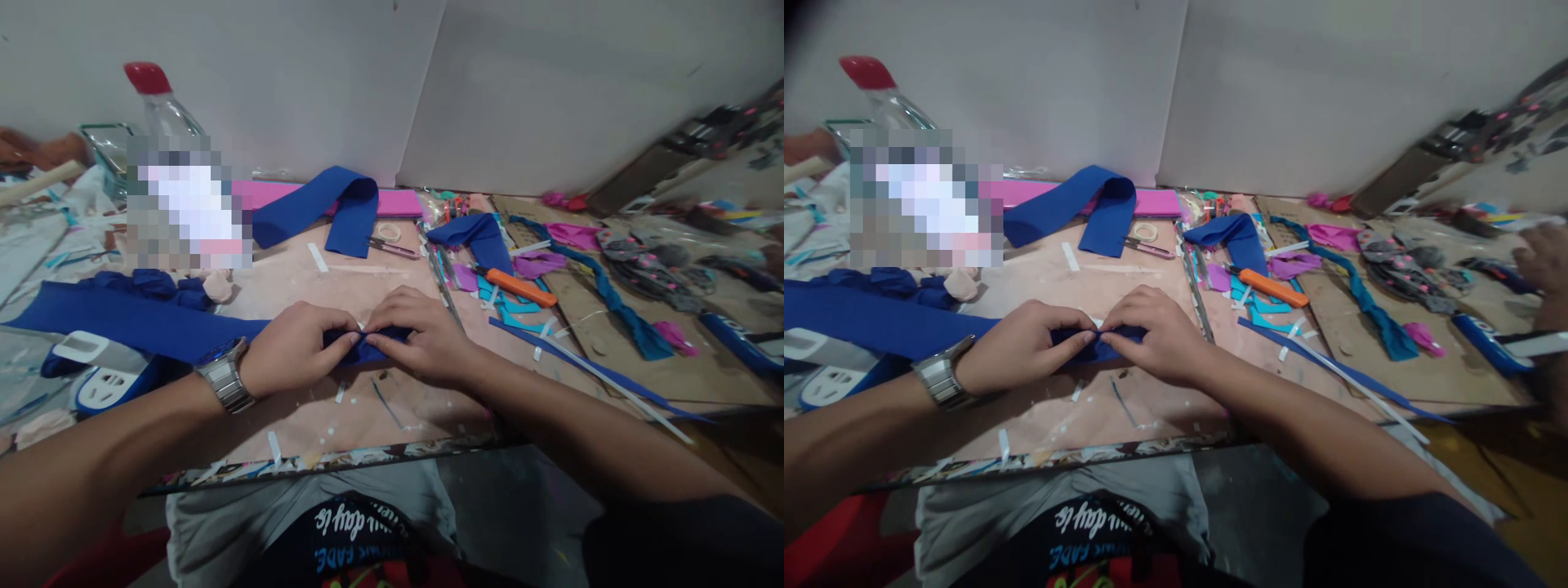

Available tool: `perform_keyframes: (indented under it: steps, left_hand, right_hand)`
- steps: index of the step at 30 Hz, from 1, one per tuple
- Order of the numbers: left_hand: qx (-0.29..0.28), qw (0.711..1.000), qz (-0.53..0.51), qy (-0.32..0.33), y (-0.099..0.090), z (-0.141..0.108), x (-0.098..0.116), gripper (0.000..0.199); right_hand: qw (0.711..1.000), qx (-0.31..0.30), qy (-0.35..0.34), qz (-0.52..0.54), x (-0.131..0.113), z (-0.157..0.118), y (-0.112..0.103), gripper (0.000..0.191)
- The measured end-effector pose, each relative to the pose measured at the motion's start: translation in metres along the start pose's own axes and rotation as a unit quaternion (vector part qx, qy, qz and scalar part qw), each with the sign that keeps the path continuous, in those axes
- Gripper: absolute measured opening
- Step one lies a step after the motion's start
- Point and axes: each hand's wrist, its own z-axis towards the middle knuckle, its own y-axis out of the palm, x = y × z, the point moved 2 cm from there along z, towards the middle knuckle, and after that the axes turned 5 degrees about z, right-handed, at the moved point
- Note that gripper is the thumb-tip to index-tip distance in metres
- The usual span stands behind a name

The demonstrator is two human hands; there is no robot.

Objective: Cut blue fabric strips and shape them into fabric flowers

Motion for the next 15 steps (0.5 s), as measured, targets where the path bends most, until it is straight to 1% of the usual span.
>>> perform_keyframes:
  steps: [6,15]
  left_hand:
    - [-0.011,1.000,0.017,-0.006,0.0000,0.0002,-0.0003,0.028]
    - [-0.029,0.999,-0.007,-0.020,-0.0013,0.0000,0.0039,0.028]
  right_hand:
    - [1.000,0.002,0.003,-0.015,-0.0002,0.0003,-0.0005,0.006]
    - [1.000,0.018,-0.014,-0.021,0.0011,-0.0010,0.0007,0.008]
